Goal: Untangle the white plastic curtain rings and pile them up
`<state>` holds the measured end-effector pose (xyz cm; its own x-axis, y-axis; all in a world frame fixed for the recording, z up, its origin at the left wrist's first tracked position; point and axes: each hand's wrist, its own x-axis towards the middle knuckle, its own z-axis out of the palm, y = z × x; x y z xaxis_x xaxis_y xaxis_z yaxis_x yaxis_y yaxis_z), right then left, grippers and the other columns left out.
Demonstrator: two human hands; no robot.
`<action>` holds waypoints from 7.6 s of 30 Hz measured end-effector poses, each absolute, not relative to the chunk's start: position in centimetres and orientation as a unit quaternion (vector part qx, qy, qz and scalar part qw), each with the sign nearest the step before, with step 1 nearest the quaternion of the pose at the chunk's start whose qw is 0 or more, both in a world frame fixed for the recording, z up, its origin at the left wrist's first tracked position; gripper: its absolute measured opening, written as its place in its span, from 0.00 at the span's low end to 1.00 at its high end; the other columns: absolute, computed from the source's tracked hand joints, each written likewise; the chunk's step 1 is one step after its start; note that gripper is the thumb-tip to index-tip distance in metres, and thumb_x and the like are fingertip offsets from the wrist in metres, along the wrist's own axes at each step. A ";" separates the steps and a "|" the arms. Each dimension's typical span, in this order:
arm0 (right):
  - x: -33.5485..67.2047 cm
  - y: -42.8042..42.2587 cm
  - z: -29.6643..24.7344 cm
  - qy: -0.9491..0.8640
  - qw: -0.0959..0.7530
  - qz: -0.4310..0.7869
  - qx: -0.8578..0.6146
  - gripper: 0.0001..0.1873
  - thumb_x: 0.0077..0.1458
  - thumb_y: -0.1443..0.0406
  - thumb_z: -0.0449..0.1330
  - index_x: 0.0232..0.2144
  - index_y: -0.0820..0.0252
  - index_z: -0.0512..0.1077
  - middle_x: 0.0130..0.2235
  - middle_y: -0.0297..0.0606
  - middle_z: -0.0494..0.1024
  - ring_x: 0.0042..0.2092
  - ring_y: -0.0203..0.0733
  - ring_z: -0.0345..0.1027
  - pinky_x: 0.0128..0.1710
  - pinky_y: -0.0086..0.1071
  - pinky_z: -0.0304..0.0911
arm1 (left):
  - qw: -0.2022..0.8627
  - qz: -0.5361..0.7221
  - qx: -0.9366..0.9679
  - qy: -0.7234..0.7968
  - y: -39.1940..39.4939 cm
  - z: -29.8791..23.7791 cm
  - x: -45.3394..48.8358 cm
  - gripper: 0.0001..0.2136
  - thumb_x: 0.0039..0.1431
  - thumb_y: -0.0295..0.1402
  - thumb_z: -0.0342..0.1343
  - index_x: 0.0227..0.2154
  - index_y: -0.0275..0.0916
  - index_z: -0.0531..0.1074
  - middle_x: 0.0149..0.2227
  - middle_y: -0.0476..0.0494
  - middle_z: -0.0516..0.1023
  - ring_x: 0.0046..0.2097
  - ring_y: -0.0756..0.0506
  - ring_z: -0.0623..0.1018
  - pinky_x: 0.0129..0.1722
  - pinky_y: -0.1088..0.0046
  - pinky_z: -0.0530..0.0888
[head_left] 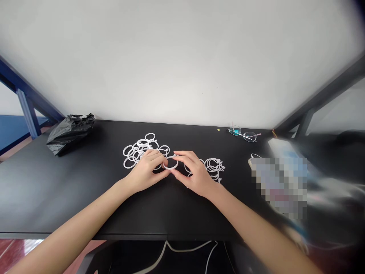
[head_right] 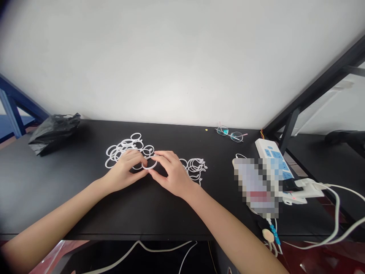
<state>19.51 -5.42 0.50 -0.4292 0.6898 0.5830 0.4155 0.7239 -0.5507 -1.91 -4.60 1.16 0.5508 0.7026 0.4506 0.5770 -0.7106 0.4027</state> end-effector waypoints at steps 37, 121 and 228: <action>18.9 -5.6 0.0 -0.796 0.497 0.191 -0.287 0.07 0.61 0.69 0.58 0.38 0.57 0.77 0.35 0.37 0.83 0.35 0.39 0.78 0.36 0.33 0.75 | 0.098 0.311 0.880 0.345 -4.7 1.1 -2.1 0.13 0.66 0.42 0.54 0.46 0.38 0.66 0.31 0.48 0.72 0.37 0.45 0.73 0.46 0.64 0.67; 20.2 -4.3 -0.6 -0.789 0.333 0.169 -0.487 0.09 0.54 0.76 0.59 0.33 0.59 0.74 0.45 0.42 0.78 0.47 0.48 0.72 0.47 0.43 0.70 | 0.036 0.256 0.877 0.406 -3.3 0.0 -3.0 0.15 0.61 0.42 0.60 0.47 0.40 0.70 0.42 0.42 0.76 0.45 0.40 0.75 0.50 0.57 0.67; 18.6 -6.2 0.1 -0.761 0.469 0.339 -0.294 0.11 0.63 0.67 0.57 0.43 0.58 0.78 0.36 0.37 0.85 0.34 0.38 0.81 0.32 0.28 0.77 | 0.227 0.324 0.814 0.426 -5.0 1.4 -1.6 0.14 0.65 0.43 0.47 0.31 0.39 0.70 0.21 0.52 0.66 0.27 0.48 0.67 0.34 0.71 0.69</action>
